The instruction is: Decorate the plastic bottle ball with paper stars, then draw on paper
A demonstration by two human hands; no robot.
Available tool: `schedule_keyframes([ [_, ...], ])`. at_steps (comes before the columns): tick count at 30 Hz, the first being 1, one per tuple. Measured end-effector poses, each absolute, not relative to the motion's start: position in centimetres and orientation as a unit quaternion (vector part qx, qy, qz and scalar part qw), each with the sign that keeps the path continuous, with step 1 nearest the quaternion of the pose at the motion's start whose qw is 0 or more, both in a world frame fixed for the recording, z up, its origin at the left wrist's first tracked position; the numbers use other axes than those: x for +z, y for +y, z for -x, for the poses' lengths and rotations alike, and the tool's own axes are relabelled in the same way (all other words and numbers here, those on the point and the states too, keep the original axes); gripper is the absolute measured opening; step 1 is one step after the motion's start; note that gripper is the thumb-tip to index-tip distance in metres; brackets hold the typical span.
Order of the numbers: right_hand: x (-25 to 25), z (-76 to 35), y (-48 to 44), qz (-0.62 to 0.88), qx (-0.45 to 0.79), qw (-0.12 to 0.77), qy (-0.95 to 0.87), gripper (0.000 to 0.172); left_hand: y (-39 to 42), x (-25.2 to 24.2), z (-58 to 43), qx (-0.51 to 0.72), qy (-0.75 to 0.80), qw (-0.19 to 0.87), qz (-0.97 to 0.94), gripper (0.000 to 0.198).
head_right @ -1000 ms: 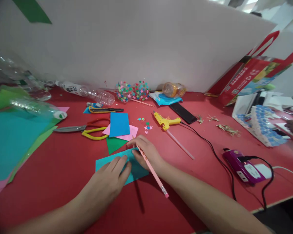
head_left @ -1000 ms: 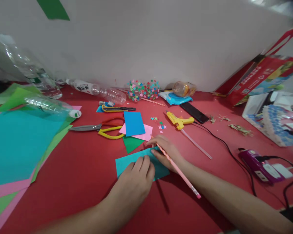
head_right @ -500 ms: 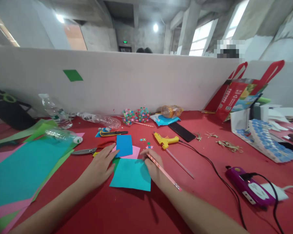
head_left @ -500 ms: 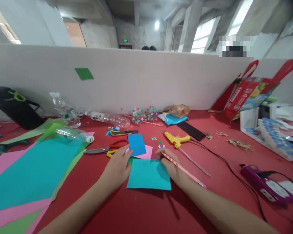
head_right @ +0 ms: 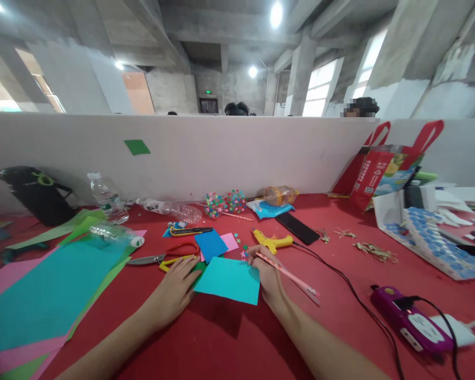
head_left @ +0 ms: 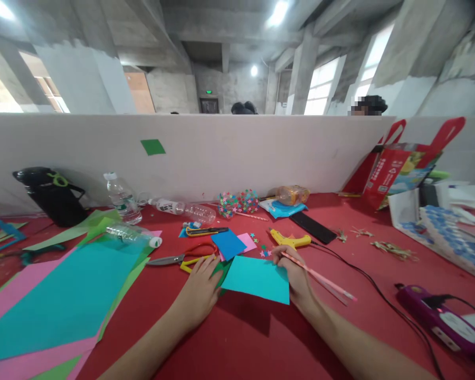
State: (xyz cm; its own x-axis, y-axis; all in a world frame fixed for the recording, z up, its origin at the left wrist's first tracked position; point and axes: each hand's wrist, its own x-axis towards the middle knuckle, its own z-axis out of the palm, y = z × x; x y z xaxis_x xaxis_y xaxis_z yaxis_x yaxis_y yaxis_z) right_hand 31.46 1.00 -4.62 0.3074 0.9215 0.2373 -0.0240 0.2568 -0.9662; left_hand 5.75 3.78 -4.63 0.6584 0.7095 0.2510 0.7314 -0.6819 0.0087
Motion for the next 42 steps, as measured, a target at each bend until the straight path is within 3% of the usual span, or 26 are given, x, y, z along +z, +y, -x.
schedule_keyframes([
  [6,-3.6,-32.5,1.6,0.485,0.346,0.653,-0.468,0.012,6.6,-5.4,-7.3,-0.133,-0.379,0.037,0.915,0.056],
  [14,-2.0,-32.4,2.1,0.497,0.323,0.645,-0.481,0.012,6.3,-3.9,-7.6,-0.125,-0.363,0.037,0.922,0.022],
  [20,-0.9,-29.4,2.2,0.511,0.264,0.599,-0.557,0.016,3.9,-3.6,-6.6,-0.117,-0.367,0.033,0.922,0.026],
  [28,-3.5,-27.5,2.3,0.512,0.184,0.582,-0.605,0.019,2.0,-3.4,-3.1,-0.114,-0.415,0.034,0.902,0.034],
  [38,-6.5,-26.3,1.2,0.523,0.114,0.539,-0.65,0.02,2.0,-3.5,-1.7,-0.105,-0.49,0.053,0.864,0.019],
  [42,-7.1,-26.1,1.1,0.517,0.091,0.499,-0.689,0.029,2.3,-3.5,-1.1,-0.097,-0.529,0.059,0.841,0.028],
])
